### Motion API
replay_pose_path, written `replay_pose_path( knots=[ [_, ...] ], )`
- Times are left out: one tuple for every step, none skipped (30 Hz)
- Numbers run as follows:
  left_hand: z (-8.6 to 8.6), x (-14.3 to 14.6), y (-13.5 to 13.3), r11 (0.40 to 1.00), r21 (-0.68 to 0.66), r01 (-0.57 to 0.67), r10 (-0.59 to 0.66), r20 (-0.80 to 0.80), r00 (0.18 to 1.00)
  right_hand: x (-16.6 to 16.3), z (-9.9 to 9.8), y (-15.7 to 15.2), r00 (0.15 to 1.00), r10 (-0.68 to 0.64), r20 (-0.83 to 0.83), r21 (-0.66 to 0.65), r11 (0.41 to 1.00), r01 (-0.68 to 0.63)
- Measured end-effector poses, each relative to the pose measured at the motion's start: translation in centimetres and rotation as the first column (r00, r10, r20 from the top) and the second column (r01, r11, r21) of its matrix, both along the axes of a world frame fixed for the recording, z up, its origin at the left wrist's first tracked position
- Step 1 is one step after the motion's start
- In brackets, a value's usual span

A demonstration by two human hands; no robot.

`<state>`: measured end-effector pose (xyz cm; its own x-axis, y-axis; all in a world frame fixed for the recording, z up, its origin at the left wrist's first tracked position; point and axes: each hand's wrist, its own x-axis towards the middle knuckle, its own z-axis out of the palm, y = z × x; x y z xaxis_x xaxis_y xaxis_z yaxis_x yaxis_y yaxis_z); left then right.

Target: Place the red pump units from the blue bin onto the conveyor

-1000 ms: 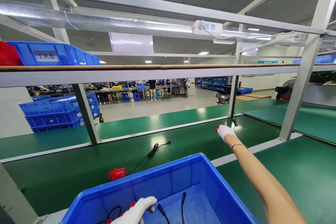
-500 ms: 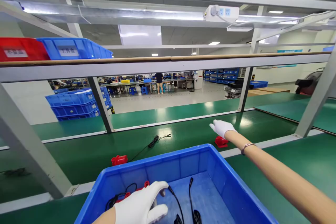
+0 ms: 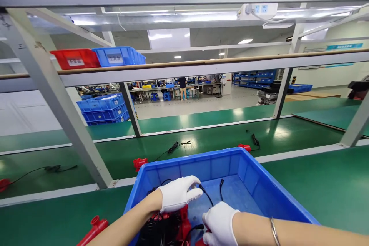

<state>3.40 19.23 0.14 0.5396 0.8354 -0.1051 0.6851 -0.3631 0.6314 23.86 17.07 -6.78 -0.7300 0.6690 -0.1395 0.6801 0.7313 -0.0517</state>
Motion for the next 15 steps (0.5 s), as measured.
replay_pose_path(
  knots=[
    [0.0, 0.0, -0.1, 1.0, -0.002, 0.002, -0.002, 0.001, 1.0, 0.0, -0.4, -0.2, 1.0, -0.005, -0.002, 0.006, 1.0, 0.005],
    [0.0, 0.0, -0.1, 1.0, -0.004, 0.003, -0.003, 0.004, 1.0, 0.0, -0.5, -0.4, 1.0, -0.01, -0.009, 0.018, 1.0, 0.01],
    [-0.1, 0.0, -0.2, 1.0, -0.007, 0.006, -0.006, 0.009, 1.0, 0.0, -0.4, -0.4, 1.0, -0.016, -0.019, 0.034, 0.999, 0.016],
    [-0.1, 0.0, -0.2, 1.0, -0.01, 0.008, -0.008, 0.017, 1.0, 0.0, -0.1, -0.4, 0.999, -0.023, -0.032, 0.054, 0.998, 0.025],
    [-0.1, 0.0, -0.2, 1.0, -0.012, 0.01, -0.01, 0.029, 1.0, 0.1, 0.6, -0.3, 0.998, -0.036, -0.05, 0.077, 0.996, 0.039],
    [-0.2, 0.0, -0.2, 1.0, -0.015, 0.013, -0.012, 0.047, 0.999, 0.2, 1.4, -0.1, 0.996, -0.05, -0.074, 0.099, 0.993, 0.057],
    [-0.2, 0.0, -0.1, 1.0, -0.019, 0.015, -0.013, 0.072, 0.997, 0.3, 2.5, 0.2, 0.993, -0.066, -0.103, 0.122, 0.989, 0.079],
    [-0.2, 0.1, -0.1, 1.0, -0.024, 0.015, -0.013, 0.105, 0.994, 0.6, 3.7, 0.4, 0.988, -0.082, -0.132, 0.145, 0.984, 0.101],
    [-0.1, 0.1, -0.1, 0.999, -0.034, 0.015, -0.01, 0.148, 0.989, 0.9, 5.0, 0.7, 0.98, -0.097, -0.176, 0.161, 0.979, 0.126],
    [0.1, 0.2, -0.1, 0.999, -0.051, 0.017, -0.006, 0.201, 0.98, 1.4, 6.3, 1.0, 0.965, -0.109, -0.237, 0.166, 0.974, 0.151],
    [0.3, 0.3, -0.1, 0.997, -0.074, 0.023, -0.002, 0.261, 0.965, 1.8, 7.4, 1.1, 0.942, -0.115, -0.315, 0.161, 0.972, 0.172],
    [0.5, 0.5, -0.1, 0.994, -0.101, 0.036, -0.001, 0.326, 0.945, 2.2, 8.4, 1.2, 0.91, -0.11, -0.4, 0.147, 0.972, 0.182],
    [0.8, 0.6, -0.2, 0.99, -0.127, 0.057, -0.003, 0.389, 0.921, 2.5, 9.3, 1.2, 0.871, -0.096, -0.482, 0.128, 0.976, 0.179],
    [1.2, 0.8, -0.4, 0.986, -0.147, 0.084, -0.011, 0.441, 0.898, 2.7, 9.9, 1.1, 0.83, -0.077, -0.552, 0.11, 0.98, 0.164],
    [1.5, 0.9, -0.5, 0.977, -0.17, 0.126, -0.026, 0.495, 0.868, 2.9, 10.4, 0.9, 0.795, -0.057, -0.604, 0.096, 0.985, 0.143]
  ],
)
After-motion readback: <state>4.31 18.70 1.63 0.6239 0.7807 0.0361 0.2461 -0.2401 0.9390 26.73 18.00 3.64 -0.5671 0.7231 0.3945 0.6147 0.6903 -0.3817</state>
